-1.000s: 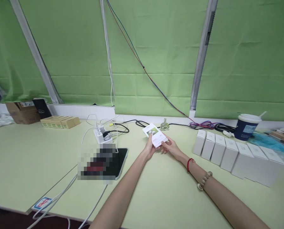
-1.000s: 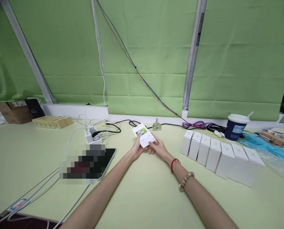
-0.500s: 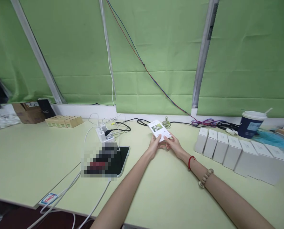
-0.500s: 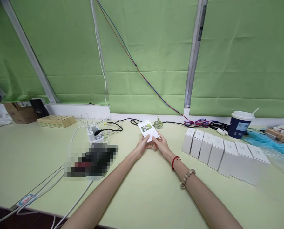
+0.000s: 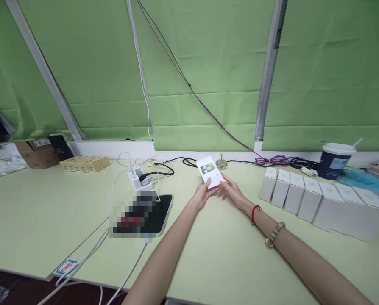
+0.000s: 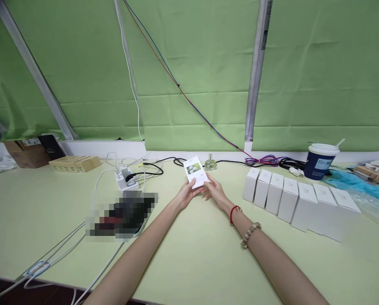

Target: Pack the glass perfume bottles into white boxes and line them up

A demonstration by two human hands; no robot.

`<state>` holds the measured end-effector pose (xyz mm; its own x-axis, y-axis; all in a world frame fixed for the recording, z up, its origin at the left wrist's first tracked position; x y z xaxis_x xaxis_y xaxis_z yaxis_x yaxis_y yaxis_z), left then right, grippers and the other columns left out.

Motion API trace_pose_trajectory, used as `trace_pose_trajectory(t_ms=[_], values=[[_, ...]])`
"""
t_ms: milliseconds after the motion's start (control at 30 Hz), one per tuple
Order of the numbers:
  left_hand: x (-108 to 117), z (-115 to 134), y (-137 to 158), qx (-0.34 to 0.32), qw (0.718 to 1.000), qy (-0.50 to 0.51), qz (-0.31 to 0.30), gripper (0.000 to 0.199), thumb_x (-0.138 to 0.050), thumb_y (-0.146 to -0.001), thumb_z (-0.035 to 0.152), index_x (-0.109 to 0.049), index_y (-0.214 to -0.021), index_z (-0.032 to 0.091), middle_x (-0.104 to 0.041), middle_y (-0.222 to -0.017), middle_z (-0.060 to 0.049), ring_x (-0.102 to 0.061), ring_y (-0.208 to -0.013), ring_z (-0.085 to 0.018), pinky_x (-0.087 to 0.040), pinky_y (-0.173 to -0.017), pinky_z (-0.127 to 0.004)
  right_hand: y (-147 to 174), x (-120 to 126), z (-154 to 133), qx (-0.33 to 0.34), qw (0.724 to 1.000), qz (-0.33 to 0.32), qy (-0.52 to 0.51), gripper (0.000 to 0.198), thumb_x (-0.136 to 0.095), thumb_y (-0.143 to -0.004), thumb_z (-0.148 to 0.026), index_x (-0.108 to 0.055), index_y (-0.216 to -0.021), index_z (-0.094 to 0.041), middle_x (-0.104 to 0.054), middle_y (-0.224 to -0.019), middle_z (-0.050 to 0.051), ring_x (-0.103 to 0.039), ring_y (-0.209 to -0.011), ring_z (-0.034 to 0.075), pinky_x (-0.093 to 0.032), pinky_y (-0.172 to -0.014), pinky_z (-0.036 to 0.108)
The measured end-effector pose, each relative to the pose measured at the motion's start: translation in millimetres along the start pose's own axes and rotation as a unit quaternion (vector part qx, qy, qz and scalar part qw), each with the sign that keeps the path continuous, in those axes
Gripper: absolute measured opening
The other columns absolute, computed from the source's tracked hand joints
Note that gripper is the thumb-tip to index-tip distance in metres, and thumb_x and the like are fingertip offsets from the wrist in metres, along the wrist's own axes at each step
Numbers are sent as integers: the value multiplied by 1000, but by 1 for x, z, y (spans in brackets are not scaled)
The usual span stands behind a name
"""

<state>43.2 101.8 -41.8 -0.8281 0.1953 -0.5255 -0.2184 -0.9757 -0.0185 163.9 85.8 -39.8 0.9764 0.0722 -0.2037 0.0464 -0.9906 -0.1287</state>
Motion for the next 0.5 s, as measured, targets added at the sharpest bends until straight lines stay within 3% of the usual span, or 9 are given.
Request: trace_pose_trajectory(t_ms=[500], values=[[0, 0, -2, 6, 1000, 9, 2, 37, -55, -81, 23, -46, -117, 14, -58, -118, -15, -63, -91, -20, -55, -79, -36, -1, 2, 0, -15, 1000, 4, -13, 59, -55, -75, -16, -42, -132, -21, -67, -85, 3, -59, -57, 9, -45, -40, 16]])
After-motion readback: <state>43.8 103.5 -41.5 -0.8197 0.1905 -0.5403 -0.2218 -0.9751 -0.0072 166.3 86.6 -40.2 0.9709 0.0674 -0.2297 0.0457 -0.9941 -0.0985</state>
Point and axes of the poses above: each hand's wrist, its own y-axis away from the middle knuckle, its own x-axis out of the back of the hand, z = x × y, the point moved 6 cm from there along -y, towards the middle knuckle
